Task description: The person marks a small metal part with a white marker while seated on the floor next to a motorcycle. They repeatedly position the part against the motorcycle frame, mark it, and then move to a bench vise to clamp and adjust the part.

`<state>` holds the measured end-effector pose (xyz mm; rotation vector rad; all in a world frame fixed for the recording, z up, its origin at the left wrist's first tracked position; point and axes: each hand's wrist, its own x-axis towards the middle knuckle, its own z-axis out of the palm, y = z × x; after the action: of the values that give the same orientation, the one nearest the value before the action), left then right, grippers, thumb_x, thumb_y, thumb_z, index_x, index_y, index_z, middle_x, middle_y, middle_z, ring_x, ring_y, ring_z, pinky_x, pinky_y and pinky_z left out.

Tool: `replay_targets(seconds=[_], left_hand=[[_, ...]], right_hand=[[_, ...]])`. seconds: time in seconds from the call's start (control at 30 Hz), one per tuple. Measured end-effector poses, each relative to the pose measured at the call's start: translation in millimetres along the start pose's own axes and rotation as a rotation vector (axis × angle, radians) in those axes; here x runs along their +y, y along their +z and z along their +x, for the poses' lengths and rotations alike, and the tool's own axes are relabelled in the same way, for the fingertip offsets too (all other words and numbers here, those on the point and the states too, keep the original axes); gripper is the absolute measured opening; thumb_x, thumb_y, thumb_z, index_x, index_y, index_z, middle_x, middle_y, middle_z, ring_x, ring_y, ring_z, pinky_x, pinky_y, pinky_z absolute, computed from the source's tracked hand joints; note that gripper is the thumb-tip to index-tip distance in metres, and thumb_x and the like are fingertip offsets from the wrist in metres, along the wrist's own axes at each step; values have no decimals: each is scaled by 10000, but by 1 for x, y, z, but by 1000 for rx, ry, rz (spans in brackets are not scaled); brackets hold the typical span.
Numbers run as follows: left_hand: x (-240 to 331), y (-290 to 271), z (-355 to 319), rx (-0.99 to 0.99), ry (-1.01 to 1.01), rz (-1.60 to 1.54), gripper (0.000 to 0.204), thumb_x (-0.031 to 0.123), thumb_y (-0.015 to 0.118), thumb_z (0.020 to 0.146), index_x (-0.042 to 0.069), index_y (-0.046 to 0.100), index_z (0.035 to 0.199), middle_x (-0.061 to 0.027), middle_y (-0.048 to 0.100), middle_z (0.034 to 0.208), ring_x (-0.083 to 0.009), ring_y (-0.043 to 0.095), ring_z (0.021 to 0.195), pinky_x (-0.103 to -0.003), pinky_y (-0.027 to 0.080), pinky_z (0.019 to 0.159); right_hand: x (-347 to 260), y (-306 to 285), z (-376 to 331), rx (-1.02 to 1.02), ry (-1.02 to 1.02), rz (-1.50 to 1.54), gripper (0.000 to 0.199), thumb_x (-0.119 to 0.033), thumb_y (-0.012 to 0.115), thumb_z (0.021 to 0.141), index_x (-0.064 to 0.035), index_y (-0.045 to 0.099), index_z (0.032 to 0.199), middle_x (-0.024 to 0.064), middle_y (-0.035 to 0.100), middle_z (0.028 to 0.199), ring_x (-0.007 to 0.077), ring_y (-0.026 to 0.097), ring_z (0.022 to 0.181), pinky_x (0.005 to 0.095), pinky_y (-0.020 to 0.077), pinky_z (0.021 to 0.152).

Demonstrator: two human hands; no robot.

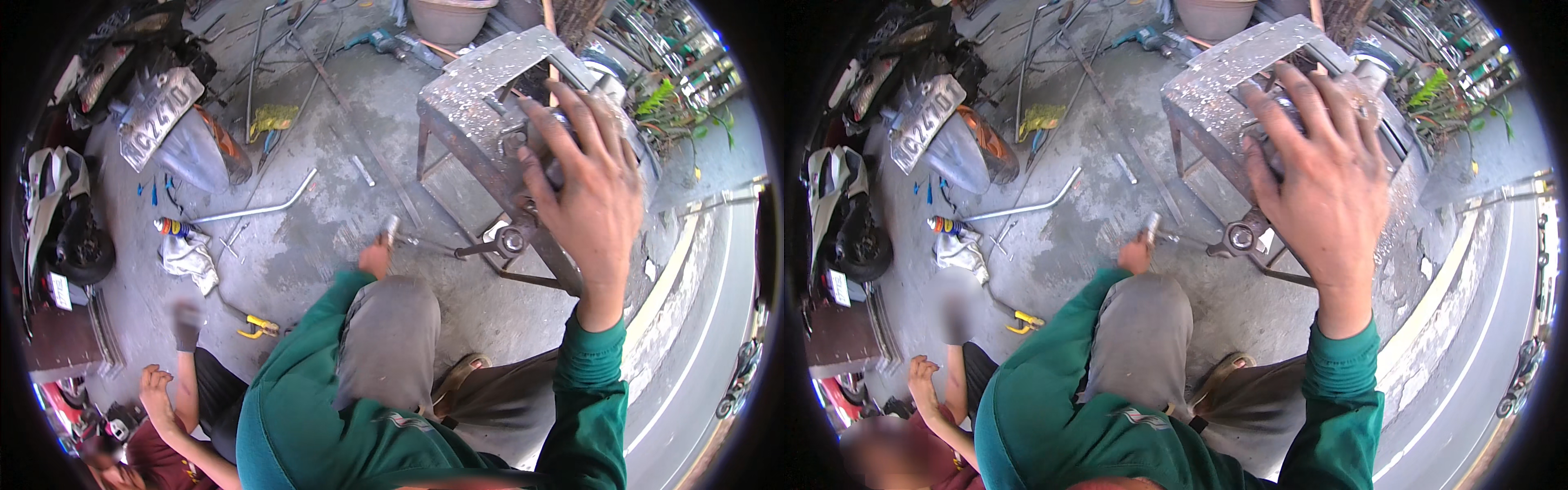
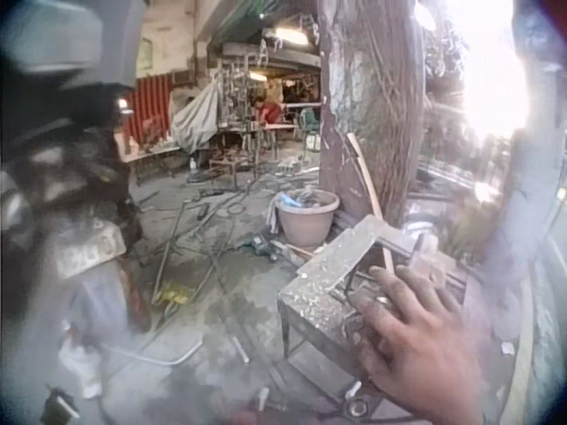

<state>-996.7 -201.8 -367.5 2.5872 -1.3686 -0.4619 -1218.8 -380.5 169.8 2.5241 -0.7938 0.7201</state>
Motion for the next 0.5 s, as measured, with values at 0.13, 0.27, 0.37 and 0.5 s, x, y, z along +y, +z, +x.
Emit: replay_targets(seconds=[0.13, 0.27, 0.37, 0.5], left_hand=[[10, 27, -26, -144, -23, -88, 535, 356, 541, 1008, 90, 498, 1471, -144, 648, 1212, -311, 654, 877, -441, 529, 807], [20, -42, 6, -346, -66, -470, 520, 340, 499, 1005, 93, 498, 1462, -110, 659, 1113, -223, 600, 838, -378, 502, 792], [52, -170, 29, -178, -117, -1067, 510, 328, 468, 1003, 94, 497, 1456, -85, 667, 1039, -158, 560, 808, -331, 481, 781], [152, -346, 2, 85, 436, -1528, 624, 113, 428, 1011, 85, 270, 1614, -155, 598, 1321, -177, 601, 960, -331, 510, 869]], right_hand=[[3, -2, -4, 60, 14, 64, 352, -326, 689, 926, -208, 689, 1257, 34, 636, 1374, 276, 573, 1315, 437, 482, 1064], [6, 8, -7, 194, 74, 127, 319, -322, 685, 943, -138, 710, 1201, 40, 699, 1278, 278, 643, 1223, 409, 518, 1010], [8, 13, -7, 251, 144, 188, 304, -316, 693, 943, -114, 724, 1167, 36, 727, 1221, 271, 670, 1180, 399, 529, 988], [7, 4, -5, 291, 175, 336, 331, -342, 707, 937, -92, 728, 1153, 51, 742, 1178, 294, 699, 1100, 399, 548, 932]])
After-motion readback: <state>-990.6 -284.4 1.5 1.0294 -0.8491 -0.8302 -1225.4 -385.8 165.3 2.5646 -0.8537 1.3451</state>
